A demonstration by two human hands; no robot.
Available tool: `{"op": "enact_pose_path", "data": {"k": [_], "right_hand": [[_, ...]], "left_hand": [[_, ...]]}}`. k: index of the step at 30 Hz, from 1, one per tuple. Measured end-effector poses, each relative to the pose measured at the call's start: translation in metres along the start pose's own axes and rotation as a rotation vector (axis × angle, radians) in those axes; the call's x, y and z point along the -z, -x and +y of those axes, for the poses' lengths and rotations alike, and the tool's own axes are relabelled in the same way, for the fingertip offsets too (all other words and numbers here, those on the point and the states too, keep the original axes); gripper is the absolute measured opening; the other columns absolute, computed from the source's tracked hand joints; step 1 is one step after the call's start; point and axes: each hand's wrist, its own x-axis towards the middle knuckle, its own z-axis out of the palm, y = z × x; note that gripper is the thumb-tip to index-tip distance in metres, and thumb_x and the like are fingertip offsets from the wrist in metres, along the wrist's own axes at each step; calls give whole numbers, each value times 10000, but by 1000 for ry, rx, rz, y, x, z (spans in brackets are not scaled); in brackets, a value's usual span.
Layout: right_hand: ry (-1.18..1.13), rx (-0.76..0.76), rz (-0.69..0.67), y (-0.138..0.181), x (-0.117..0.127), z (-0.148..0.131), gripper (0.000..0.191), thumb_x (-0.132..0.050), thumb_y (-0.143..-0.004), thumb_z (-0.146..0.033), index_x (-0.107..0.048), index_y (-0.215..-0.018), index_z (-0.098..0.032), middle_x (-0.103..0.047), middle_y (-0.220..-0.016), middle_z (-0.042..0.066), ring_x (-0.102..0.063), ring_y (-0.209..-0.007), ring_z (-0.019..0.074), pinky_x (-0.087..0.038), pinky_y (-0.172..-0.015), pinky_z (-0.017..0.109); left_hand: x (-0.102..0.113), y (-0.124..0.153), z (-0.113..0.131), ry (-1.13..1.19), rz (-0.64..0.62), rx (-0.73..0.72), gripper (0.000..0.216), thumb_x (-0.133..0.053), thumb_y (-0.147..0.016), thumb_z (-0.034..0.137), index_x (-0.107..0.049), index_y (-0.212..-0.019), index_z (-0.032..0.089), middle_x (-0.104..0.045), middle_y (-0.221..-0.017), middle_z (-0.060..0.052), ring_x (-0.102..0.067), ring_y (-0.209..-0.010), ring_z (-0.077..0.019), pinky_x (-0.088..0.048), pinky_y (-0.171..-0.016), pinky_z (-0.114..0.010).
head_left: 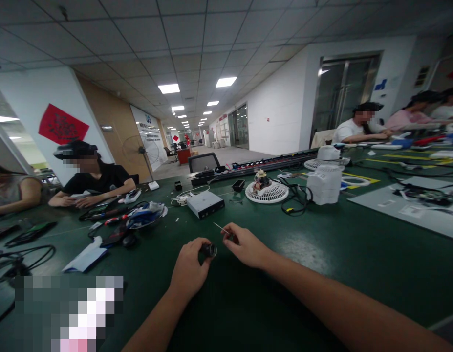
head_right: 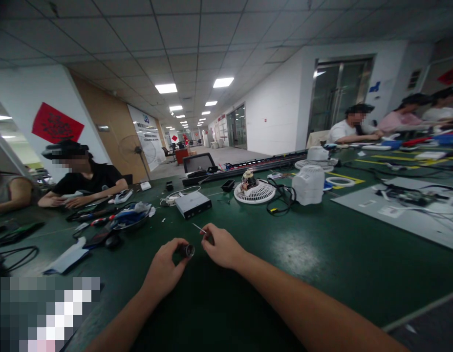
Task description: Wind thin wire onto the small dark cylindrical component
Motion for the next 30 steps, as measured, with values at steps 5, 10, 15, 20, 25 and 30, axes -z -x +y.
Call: {"op": "enact_pose_path", "data": {"k": [5,10,15,20,25,30], "right_hand": [[312,145,-60,-1,15,6,332,-469,-922,-168,-660,-1186,-229,-640,-1061,67,-610,-931,177,-436,-824,280],[418,201,-128,-1,17,6,341,-507,-931,-243,-652,-1237,-285,-648,-949,45,-609,-850,168,-419,-746,265],[492,227,-125,-1,15,4,325,-514,-930,-265,-672,-1214,-281,-667,-935,52,-609,-838,180,-406,-708,273],[504,238,-147,1,16,1,313,-534,-902,-249,-701,-1165,-283,-689,-926,53,-620,-845,191,-406,-715,281],[458,210,-130,3,14,-3,291,-533,-886,-247,-716,-1111,-269,-705,-955,49,-627,-860,198,-416,-745,290],[538,-43,-50,1,11,-2,194,-539,-868,-274,-714,-939,-229,-707,-827,60,-629,-751,213,-392,-654,302]], "left_hand": [[3,-2,-9,-4,42,135,195,-619,-793,180,-607,-984,222,-689,-965,-26,-649,-910,-212,-494,-824,-366],[4,-3,-11,34,42,133,212,-638,-784,189,-609,-991,225,-683,-996,-23,-646,-932,-207,-494,-839,-364],[3,-2,-3,-13,-4,43,220,-657,-768,174,-643,-979,233,-685,-995,-24,-629,-946,-223,-478,-849,-382],[4,-1,2,-37,-7,25,225,-654,-772,185,-657,-990,241,-685,-1021,-28,-620,-967,-235,-461,-868,-396],[6,-1,2,-45,-20,43,220,-654,-766,190,-655,-977,250,-686,-994,-18,-624,-949,-231,-457,-853,-382],[5,-1,1,-62,-21,124,204,-638,-776,213,-646,-976,250,-673,-987,-17,-618,-931,-225,-451,-826,-365]]}}
